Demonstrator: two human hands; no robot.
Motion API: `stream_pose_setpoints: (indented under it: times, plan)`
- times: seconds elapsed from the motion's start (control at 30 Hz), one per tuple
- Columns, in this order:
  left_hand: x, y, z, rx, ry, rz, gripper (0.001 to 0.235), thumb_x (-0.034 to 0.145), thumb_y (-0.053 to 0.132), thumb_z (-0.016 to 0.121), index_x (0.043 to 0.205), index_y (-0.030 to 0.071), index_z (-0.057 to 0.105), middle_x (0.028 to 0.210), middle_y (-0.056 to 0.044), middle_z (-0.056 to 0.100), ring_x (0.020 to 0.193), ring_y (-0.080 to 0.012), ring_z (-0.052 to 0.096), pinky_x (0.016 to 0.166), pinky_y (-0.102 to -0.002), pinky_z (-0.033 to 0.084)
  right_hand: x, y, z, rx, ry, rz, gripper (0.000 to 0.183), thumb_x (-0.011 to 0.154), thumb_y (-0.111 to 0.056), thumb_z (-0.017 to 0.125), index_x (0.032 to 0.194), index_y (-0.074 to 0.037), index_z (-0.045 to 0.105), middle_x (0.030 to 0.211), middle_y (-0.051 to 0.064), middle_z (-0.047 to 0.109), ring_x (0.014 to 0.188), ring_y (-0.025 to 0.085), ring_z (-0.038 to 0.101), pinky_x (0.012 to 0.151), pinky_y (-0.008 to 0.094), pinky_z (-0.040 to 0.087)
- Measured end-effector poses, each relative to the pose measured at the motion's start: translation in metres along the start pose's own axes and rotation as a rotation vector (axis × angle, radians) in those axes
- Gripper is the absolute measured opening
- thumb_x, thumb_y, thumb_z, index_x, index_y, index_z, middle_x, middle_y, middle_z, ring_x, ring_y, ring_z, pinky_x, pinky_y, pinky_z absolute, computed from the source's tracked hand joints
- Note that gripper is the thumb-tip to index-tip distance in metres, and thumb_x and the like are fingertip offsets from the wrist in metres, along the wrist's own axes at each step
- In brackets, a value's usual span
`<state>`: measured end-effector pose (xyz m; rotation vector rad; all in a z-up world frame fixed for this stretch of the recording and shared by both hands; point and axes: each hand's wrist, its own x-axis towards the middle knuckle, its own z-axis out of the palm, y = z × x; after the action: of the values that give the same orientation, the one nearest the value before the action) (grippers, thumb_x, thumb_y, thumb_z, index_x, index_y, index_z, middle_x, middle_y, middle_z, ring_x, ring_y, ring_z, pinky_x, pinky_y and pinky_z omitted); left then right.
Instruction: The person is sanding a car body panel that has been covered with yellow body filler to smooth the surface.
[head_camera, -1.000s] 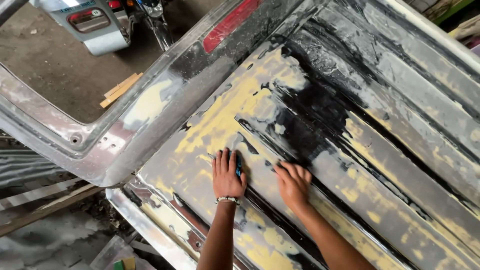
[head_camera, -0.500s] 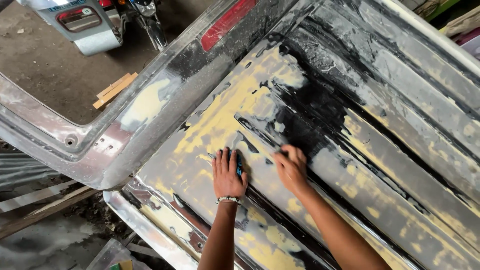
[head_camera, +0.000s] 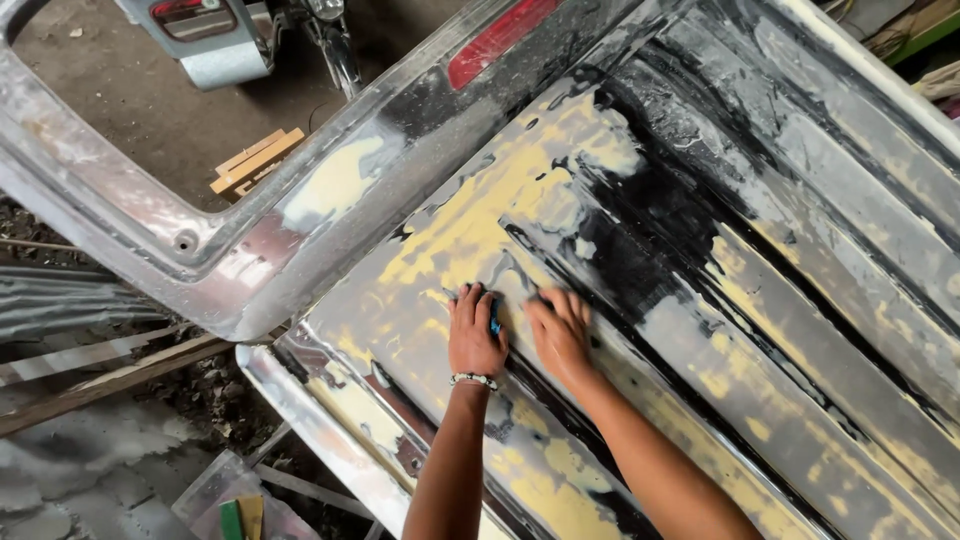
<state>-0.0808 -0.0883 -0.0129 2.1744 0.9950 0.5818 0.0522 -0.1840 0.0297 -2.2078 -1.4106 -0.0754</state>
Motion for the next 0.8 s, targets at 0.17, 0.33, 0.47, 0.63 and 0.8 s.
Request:
stream_pose_setpoints:
  times: [0.17,0.33,0.47,0.63,0.8]
  plan:
    - [-0.026,-0.015,-0.04,-0.027,-0.086,-0.068,0.061,0.081,0.018,0.062,0.142,0.014,0.057,0.157,-0.013,0.047,0.154,-0.0333,0.039,0.134,-0.049,0.025,-0.067,-0.002,-0.008,-0.005,-0.12,-0.031,0.016,0.09,-0.011,0.068,0.104,-0.016,0.074,0.119,0.014,0.061,0.11,0.039,0.054,0.089,0.053,0.039]
    - [-0.038,-0.016,-0.041,0.155,0.107,-0.144,0.065,0.086,0.026,0.062,0.145,0.003,0.048,0.16,-0.026,0.035,0.15,-0.0419,0.03,0.124,-0.054,0.021,0.013,-0.051,0.029,0.064,-0.028,-0.118,0.01,0.092,-0.013,0.07,0.102,-0.015,0.072,0.119,0.01,0.063,0.114,0.037,0.056,0.097,0.052,0.042]
    - [-0.041,-0.014,-0.041,0.153,0.115,-0.121,0.063,0.088,0.027,0.062,0.145,0.004,0.048,0.16,-0.025,0.035,0.151,-0.0417,0.029,0.125,-0.054,0.019,0.021,-0.066,0.033,0.068,-0.023,-0.077,0.011,0.089,-0.01,0.069,0.099,-0.014,0.072,0.117,0.012,0.063,0.112,0.039,0.056,0.093,0.051,0.041]
    - [-0.036,-0.016,-0.041,0.144,0.082,-0.178,0.065,0.086,0.029,0.062,0.144,0.004,0.048,0.159,-0.025,0.035,0.149,-0.0413,0.028,0.123,-0.054,0.018,-0.001,-0.044,0.037,0.111,0.074,-0.104,0.01,0.089,-0.011,0.073,0.098,-0.013,0.072,0.111,0.016,0.059,0.105,0.04,0.055,0.087,0.05,0.047]
    - [-0.038,-0.015,-0.042,0.173,0.107,-0.144,0.064,0.087,0.028,0.062,0.144,0.004,0.049,0.16,-0.024,0.036,0.151,-0.0403,0.029,0.125,-0.053,0.018,0.061,-0.077,0.051,0.131,0.011,-0.161,0.011,0.088,-0.009,0.072,0.1,-0.011,0.073,0.111,0.015,0.061,0.104,0.04,0.057,0.086,0.051,0.047]
